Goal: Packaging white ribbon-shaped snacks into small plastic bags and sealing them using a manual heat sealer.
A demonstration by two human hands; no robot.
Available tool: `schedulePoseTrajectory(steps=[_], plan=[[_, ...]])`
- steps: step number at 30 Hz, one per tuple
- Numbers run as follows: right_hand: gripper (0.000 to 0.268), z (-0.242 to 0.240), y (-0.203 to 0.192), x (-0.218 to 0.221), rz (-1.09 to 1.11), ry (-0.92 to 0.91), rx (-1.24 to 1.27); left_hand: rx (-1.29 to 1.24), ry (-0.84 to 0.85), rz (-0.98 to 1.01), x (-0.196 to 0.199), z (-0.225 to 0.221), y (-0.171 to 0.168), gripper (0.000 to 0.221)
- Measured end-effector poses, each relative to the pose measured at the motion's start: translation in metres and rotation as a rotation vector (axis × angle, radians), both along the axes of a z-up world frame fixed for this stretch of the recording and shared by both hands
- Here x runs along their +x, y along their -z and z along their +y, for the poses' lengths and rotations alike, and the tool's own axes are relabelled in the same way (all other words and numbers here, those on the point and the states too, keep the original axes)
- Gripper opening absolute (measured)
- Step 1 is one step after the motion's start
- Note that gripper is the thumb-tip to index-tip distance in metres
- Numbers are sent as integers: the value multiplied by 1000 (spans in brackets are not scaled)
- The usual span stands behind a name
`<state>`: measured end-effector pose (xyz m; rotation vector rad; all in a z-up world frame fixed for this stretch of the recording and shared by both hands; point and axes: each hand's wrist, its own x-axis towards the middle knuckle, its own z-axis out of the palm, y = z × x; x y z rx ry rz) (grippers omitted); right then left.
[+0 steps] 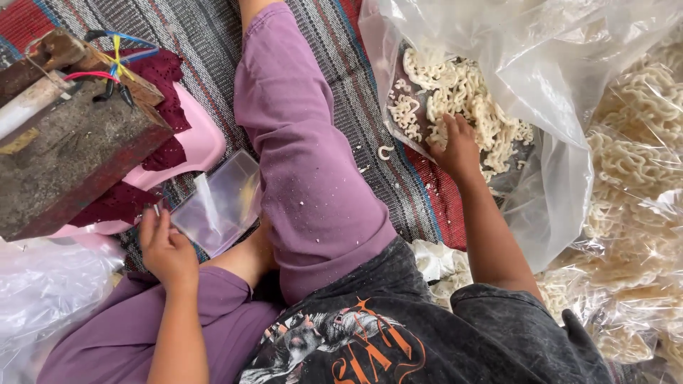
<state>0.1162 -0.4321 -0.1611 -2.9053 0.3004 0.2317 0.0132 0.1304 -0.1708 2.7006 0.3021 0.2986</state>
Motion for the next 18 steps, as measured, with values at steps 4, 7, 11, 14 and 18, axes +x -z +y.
schedulePoseTrajectory(steps=[4,7,11,14,18], plan=[[55,10,-36,-1,-103,169,304,-808,-221,-66,-14,5,-25,69],[40,-7,-21,17,-274,577,785,-1122,-319,104,-18,-17,-82,69],[42,9,-71,51,-211,1103,1532,-1201,-483,182,-8,-41,-134,49],[51,-13,-30,66,-238,1096,1539,-1230,-421,75,-20,-35,-123,21],[38,-23,3,76,-187,852,953,-1130,-372,98,-29,-36,-137,17]])
